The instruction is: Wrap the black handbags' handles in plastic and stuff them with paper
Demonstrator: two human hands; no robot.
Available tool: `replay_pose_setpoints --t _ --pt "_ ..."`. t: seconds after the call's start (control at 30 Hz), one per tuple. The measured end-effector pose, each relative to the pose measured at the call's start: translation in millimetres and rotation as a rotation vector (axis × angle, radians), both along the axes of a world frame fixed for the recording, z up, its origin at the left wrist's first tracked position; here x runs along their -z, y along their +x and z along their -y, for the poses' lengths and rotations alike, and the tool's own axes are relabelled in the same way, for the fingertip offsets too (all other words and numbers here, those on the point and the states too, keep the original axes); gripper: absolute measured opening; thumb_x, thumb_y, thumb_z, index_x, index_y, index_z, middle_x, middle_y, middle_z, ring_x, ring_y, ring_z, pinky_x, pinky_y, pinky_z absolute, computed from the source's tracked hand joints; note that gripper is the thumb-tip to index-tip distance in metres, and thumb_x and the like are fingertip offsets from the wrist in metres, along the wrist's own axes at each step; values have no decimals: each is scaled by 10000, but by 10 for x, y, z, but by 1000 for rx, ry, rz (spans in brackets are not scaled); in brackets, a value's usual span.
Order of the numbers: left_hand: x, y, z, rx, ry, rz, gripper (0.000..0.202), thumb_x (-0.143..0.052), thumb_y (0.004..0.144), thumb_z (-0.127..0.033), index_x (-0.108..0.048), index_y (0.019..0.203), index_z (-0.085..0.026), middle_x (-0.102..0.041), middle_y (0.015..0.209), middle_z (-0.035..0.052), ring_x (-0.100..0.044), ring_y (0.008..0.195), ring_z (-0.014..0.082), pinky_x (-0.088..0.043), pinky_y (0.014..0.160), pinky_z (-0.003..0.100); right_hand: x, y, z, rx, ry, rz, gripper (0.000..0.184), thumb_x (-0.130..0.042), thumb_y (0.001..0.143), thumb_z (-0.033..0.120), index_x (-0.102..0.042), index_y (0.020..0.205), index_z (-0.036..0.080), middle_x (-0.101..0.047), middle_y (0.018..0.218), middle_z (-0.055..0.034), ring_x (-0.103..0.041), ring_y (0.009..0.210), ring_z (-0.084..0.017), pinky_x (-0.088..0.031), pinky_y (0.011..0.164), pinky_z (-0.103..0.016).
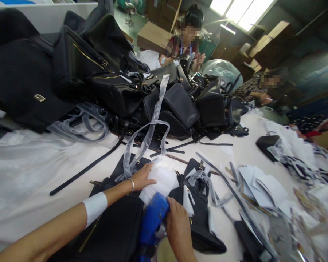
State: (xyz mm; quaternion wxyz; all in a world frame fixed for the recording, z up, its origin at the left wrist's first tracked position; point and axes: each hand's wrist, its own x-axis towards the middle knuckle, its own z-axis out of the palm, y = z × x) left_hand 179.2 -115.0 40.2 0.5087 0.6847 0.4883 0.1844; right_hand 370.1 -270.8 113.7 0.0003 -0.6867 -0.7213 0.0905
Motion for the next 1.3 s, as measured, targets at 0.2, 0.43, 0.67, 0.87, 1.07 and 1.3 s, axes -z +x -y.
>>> replay_pose_setpoints --t 0.2,0.43,0.67,0.87,1.07,1.3 --pt "-296 -802 289 -136 -19 48 484 -536 825 -392 -490 1267 -199 -567 1265 107 -590 1094 232 -502 889 356 -204 -117 -36 -45 128 -143 399 -402 896 121 -469 1284 186 -580 1235 -107 -530 1141 -230 -431 963 -382" --pt "-272 -1770 748 -466 -79 -101 511 -557 781 -532 -576 1155 -185 -669 1139 84 -630 1043 252 -486 938 391 -195 -912 130 -129 -56 -277 382 -473 849 61 -567 1190 204 -652 1097 -76 -609 998 -207 -475 864 -295" --pt "0 -2086 997 -426 -203 -70 444 -571 780 -512 -586 1098 -203 -666 1153 79 -617 1073 267 -464 968 397 -279 -583 -361 63 148 -194 310 -452 909 149 -545 1203 181 -632 1111 -89 -567 1036 -207 -430 894 -305" --pt "-287 -1861 818 -340 -50 -151 370 -495 843 -451 -576 1100 -197 -658 1118 72 -622 1038 243 -476 929 363 -72 -154 -878 92 63 113 373 -655 797 207 -555 1147 125 -627 1047 -126 -574 1009 -262 -415 824 -327" --pt "-572 -1276 606 -172 209 -161 284 -411 908 -317 -570 1126 -227 -633 1115 58 -606 1041 216 -466 920 345 193 -82 -835 160 -20 -43 210 -623 813 279 -575 984 166 -648 951 -89 -609 910 -228 -401 768 -276" --pt "-515 -174 250 67 328 -106 439 -459 870 -165 -476 1304 -232 -547 1253 72 -536 1153 191 -417 1008 316 40 259 -953 143 -118 -350 244 -573 809 346 -619 964 164 -677 911 -59 -624 817 -204 -444 721 -259"
